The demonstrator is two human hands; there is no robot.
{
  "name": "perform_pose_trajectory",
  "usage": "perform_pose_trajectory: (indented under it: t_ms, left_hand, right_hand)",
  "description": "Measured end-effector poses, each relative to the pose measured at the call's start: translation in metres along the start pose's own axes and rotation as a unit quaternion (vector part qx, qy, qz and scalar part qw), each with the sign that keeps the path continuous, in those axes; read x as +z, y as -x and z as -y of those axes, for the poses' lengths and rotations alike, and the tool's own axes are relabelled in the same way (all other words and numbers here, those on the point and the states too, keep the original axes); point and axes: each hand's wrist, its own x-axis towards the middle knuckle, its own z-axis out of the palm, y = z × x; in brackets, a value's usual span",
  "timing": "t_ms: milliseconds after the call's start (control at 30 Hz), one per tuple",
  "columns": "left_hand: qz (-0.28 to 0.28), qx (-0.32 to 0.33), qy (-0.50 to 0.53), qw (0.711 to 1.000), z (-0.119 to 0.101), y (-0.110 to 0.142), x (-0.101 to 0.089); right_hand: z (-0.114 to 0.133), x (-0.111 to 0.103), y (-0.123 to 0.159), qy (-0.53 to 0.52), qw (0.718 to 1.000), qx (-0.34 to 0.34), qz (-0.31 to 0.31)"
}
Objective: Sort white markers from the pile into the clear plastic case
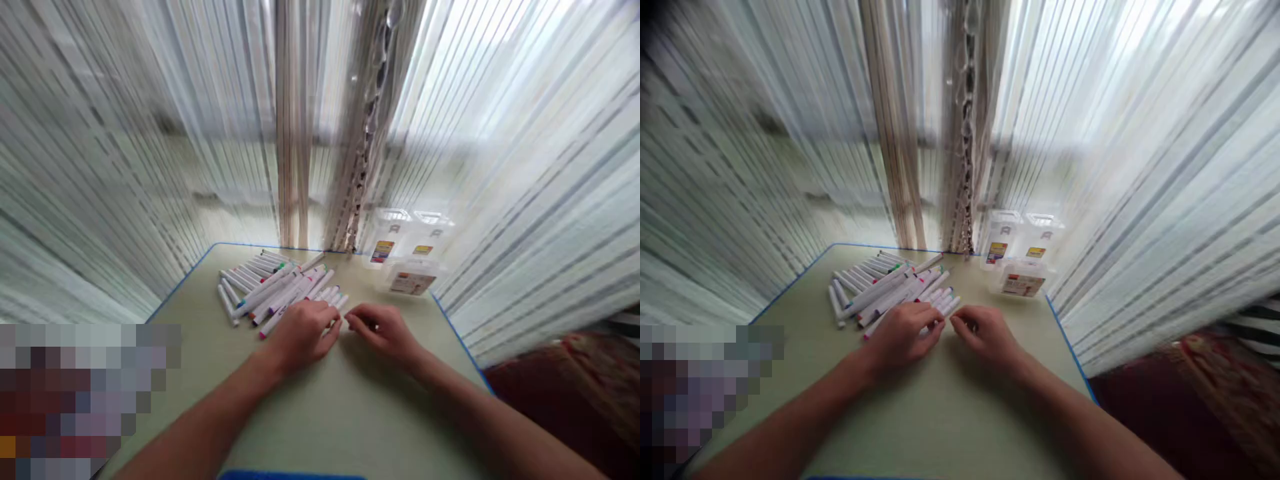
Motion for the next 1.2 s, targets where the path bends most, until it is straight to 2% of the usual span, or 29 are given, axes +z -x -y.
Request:
perform_pose_trajectory:
  t_ms: [333, 733, 1000, 1200]
  left_hand:
    - [-0.019, 0.019, 0.028, 0.999, 0.001, -0.004, 0.0]
    - [0.017, 0.017, -0.003, 1.0, 0.0, -0.004, -0.001]
    - [0.067, 0.007, -0.037, 0.997, -0.004, -0.005, -0.004]
    - [0.083, -0.027, -0.048, 0.995, 0.002, -0.005, -0.005]
  right_hand:
    - [0.002, -0.004, -0.004, 0.037, 0.999, 0.012, -0.001]
    - [-0.003, -0.001, -0.002, 0.094, 0.995, 0.011, -0.008]
    - [0.004, 0.018, -0.004, 0.105, 0.99, -0.07, 0.07]
    - [-0.001, 0.024, -0.014, 0.111, 0.985, -0.088, 0.099]
